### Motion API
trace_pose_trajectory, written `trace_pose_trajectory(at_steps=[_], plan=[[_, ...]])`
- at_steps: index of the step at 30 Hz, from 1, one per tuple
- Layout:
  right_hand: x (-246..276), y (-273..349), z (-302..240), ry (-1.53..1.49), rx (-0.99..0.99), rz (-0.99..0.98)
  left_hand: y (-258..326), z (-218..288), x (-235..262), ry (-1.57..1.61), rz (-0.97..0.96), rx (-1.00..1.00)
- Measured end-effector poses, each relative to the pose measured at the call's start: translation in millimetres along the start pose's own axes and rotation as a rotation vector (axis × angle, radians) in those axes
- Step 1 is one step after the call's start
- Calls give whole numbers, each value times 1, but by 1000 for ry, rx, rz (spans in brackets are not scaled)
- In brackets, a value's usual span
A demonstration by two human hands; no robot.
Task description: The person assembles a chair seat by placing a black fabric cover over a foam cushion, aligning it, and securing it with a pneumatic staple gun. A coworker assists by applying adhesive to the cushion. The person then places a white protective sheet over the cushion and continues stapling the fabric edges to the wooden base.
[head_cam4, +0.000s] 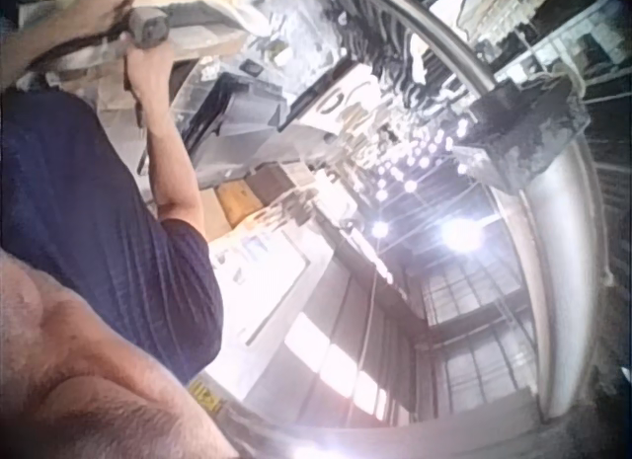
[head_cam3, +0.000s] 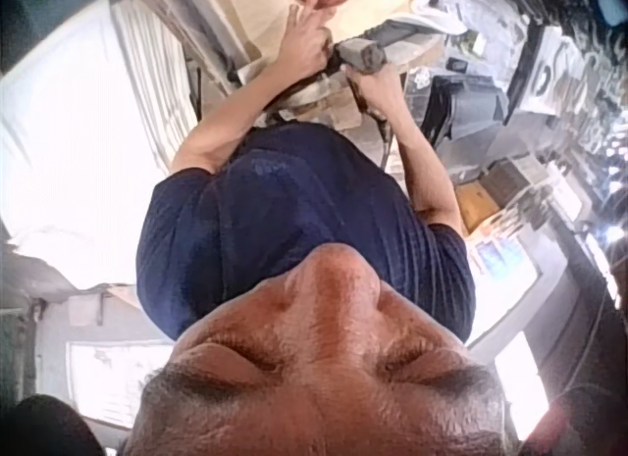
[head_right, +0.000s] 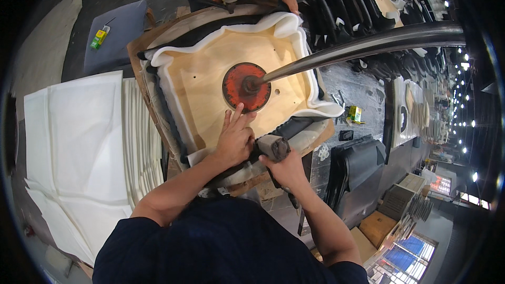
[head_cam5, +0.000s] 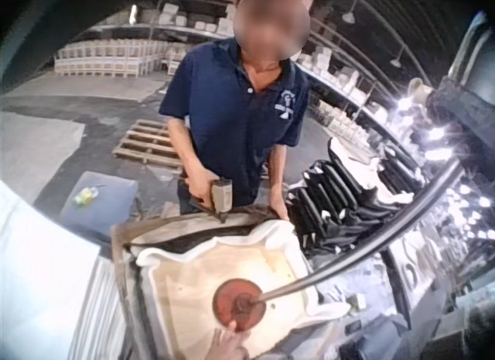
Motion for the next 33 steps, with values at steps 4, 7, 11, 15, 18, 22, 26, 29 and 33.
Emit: trace_pose_trajectory(at_steps=[4, 7, 11, 15, 18, 22, 26, 29, 33], plan=[[1, 2, 12, 10, -62, 14, 27, 16, 21, -22, 21, 157], [8, 7, 13, -167, -188, -65, 42, 12, 10, -85, 49, 243], [4, 26, 24, -303, -178, -1, 37, 10, 4, -104, 44, 265], [-1, 24, 16, -308, -168, 10, 36, 7, -4, -135, 91, 270], [-3, 18, 14, -281, -156, -27, 35, 8, -3, -89, 98, 277], [1, 8, 6, -221, -168, -48, 33, 8, -1, -33, 135, 295], [1, 5, 4, -191, -173, -44, 34, 7, -1, -8, 160, 300], [-1, 1, 1, -84, 10, -23, 34, 8, -1, -7, 169, 302], [-1, -2, -2, 16, -57, -84, 30, 7, 2, -12, 147, 283]])
Point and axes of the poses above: each hand's wrist, its own y-axis away from the middle knuckle, its own x-axis out of the back of the hand, z = x × y, the point moved 7 cm from there along -y, towards the middle knuckle, and after that the axes turned 10 degrees about x, right-handed, at the moved point
